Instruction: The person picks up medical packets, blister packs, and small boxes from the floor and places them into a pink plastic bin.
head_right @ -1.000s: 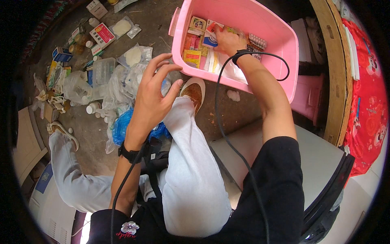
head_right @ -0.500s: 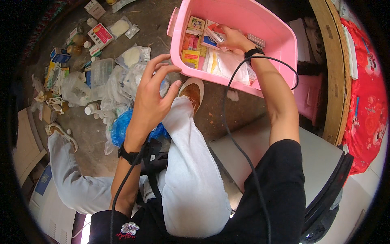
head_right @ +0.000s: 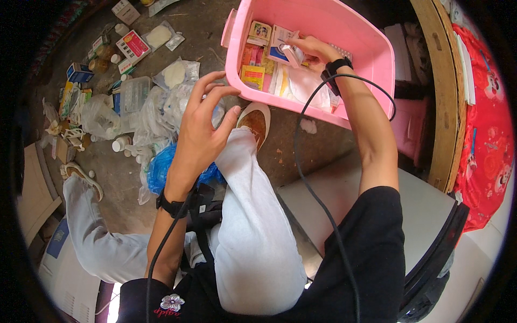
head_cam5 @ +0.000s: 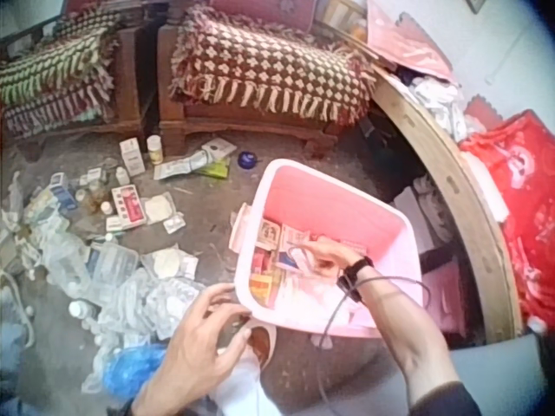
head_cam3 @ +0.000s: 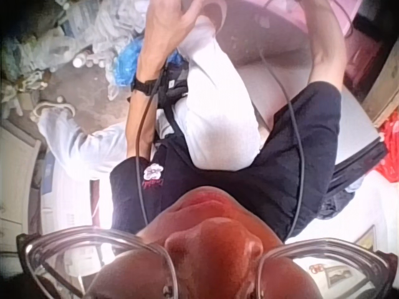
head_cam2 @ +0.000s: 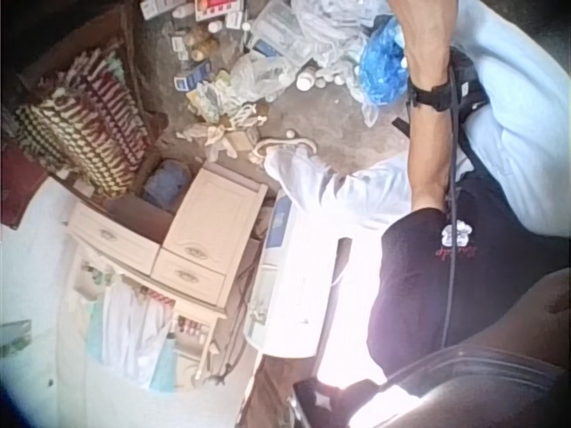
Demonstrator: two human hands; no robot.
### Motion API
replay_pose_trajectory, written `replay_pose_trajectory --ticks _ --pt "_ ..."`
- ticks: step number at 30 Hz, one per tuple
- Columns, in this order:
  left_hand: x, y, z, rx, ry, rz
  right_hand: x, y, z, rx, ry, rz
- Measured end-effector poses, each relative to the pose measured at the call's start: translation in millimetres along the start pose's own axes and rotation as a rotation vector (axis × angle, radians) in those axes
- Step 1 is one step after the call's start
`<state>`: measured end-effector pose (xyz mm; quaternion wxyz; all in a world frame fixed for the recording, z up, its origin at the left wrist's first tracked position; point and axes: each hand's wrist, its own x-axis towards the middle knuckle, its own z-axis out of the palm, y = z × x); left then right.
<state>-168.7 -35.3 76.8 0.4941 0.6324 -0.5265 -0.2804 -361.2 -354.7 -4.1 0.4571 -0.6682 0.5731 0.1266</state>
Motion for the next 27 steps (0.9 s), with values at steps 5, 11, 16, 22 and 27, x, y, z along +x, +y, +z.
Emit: replay_pose_trajectory --ticks 5,11,16,22,27 --pt "-1 -2 -1 0.002 0.012 -0.004 -17 -29 17 0.022 0.035 -0.008" --pt "-1 -1 -1 -0.004 0.005 -0.004 14 -7 19 -0.372 0.173 -0.094" --pt "-3 -3 -3 -0.009 0.013 -0.019 35 8 14 -0.751 0.225 -0.555" --pt "-1 1 2 -0.01 -0.006 -0.032 53 32 1 -0.819 0.45 -0.522" --pt "-3 -4 -3 -0.012 -0.006 -0.054 47 18 20 -0.816 0.478 -0.504"
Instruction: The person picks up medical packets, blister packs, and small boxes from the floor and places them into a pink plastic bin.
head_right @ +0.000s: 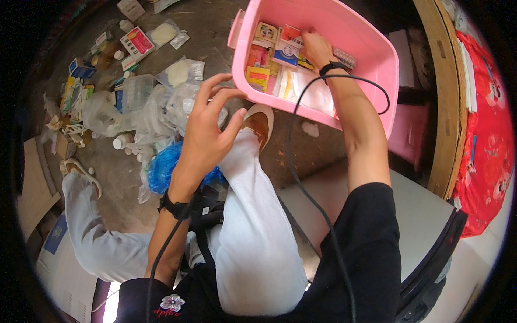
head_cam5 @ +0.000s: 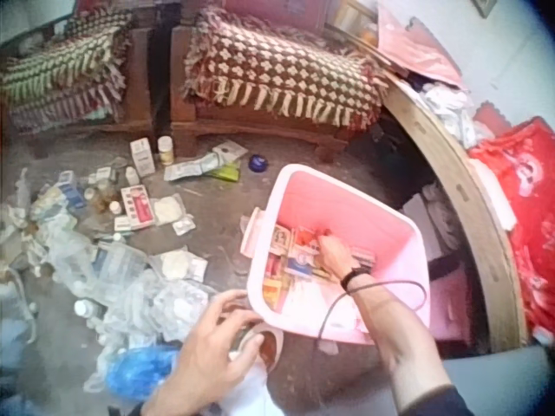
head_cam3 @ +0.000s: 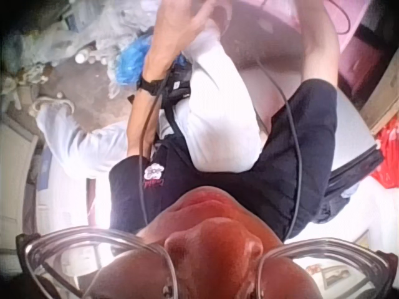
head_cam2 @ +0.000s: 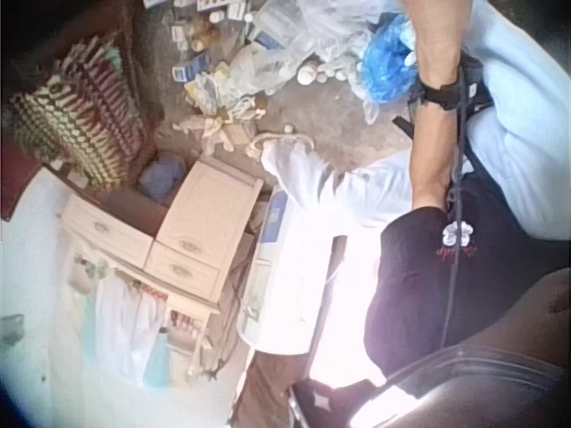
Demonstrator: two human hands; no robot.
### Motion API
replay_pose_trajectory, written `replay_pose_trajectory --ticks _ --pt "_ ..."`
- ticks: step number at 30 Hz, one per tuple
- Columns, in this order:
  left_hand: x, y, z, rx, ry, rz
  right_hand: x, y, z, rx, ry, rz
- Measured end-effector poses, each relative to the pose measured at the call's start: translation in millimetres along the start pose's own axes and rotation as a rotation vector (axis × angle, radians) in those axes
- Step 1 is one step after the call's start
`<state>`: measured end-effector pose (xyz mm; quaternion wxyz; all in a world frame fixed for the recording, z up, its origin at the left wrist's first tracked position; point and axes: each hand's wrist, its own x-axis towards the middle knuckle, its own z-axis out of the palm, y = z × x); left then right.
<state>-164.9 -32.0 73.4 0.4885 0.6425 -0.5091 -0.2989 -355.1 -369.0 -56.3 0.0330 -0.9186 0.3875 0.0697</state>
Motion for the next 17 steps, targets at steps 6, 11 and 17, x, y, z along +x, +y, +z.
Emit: replay_pose_trajectory --ticks 6,11,17 --pt "-1 1 7 -0.071 0.017 0.051 -8 31 14 -0.108 -0.071 0.014" --pt "-13 -22 -59 -0.137 -0.083 -0.068 -34 -32 -60 0.022 0.047 -0.063" --pt "-55 -50 -151 -0.131 0.154 -0.37 -69 -95 -172 0.164 0.04 0.027"
